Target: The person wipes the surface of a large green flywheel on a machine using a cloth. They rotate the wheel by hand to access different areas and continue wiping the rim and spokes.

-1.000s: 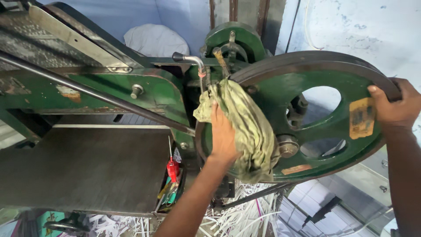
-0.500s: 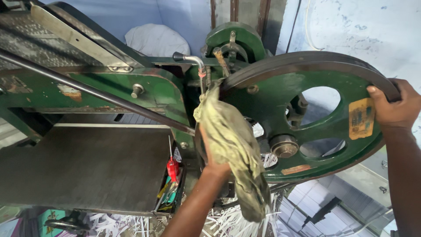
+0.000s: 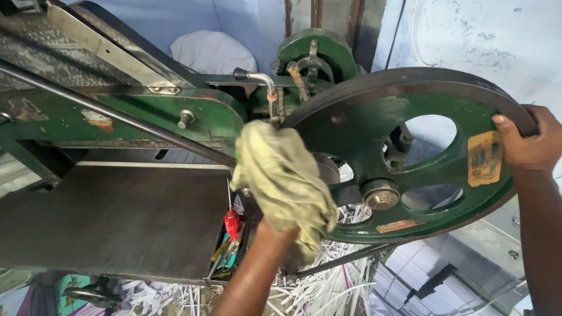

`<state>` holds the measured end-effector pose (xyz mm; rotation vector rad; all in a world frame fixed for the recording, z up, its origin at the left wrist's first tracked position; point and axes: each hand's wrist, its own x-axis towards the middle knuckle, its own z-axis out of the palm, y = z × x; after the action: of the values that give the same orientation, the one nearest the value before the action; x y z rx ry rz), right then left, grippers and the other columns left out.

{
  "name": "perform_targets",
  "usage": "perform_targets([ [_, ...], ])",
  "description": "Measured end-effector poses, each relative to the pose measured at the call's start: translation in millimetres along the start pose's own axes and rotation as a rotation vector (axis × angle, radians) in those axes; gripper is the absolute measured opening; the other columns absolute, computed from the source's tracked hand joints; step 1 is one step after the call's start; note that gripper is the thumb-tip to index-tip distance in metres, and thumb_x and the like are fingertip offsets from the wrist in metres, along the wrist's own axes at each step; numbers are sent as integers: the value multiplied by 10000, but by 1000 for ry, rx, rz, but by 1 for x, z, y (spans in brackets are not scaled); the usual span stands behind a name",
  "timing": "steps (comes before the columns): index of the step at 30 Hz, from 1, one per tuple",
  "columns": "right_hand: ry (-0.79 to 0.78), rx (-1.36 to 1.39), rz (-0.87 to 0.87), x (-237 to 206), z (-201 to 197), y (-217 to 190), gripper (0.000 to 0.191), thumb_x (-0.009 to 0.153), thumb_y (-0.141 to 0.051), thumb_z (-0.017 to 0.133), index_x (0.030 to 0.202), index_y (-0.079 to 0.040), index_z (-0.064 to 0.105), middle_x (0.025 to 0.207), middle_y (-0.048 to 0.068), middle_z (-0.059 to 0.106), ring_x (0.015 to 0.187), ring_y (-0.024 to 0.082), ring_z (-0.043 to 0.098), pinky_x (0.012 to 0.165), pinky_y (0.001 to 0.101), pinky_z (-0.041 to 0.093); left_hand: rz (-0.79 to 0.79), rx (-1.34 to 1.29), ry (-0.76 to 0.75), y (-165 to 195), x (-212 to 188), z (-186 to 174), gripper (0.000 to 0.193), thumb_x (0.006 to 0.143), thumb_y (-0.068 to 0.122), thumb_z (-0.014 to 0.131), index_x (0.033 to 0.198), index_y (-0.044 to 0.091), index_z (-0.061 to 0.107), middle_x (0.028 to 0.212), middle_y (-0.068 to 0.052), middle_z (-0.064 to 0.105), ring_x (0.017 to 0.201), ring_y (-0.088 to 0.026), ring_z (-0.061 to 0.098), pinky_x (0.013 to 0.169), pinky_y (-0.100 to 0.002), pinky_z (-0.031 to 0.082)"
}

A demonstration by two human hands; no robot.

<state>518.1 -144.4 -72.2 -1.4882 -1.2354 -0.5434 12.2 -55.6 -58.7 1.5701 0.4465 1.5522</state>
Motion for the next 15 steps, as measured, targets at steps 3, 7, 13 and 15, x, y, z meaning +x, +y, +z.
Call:
perform_targets([
  [3,14,80,51,1,-1,-12,360,1033,-217,843,1131,66,643,1012,116,717,917,145,683,869,268,544,343,412,96,14,-9,15,684,796,439,692,1282,-10,517,1283,-216,460,1227,-419,424,1044,-524,325],
  [7,17,123,50,1,-2,-19,374,1038,-222,845,1141,72,637,1000,118,710,900,142,672,854,263,538,448,796,51,30,-9,34,635,791,418,690,1237,-12,550,1250,-210,463,1199,-420,426,1015,-530,331],
  [13,-4,1,-24,1,1,-4,358,984,-205,781,1159,77,649,1050,139,737,958,169,703,897,287,558,194,1119,-158,26,11,57,326,846,301,690,1114,120,650,1080,-149,611,1060,-371,537,875,-497,403],
  [15,-7,-8,-11,-1,0,-1,344,1004,-206,802,1145,71,656,1028,137,735,936,170,701,881,291,555,156,1145,-187,20,18,62,347,806,236,673,1126,109,637,1005,-151,649,1001,-374,597,833,-505,437],
])
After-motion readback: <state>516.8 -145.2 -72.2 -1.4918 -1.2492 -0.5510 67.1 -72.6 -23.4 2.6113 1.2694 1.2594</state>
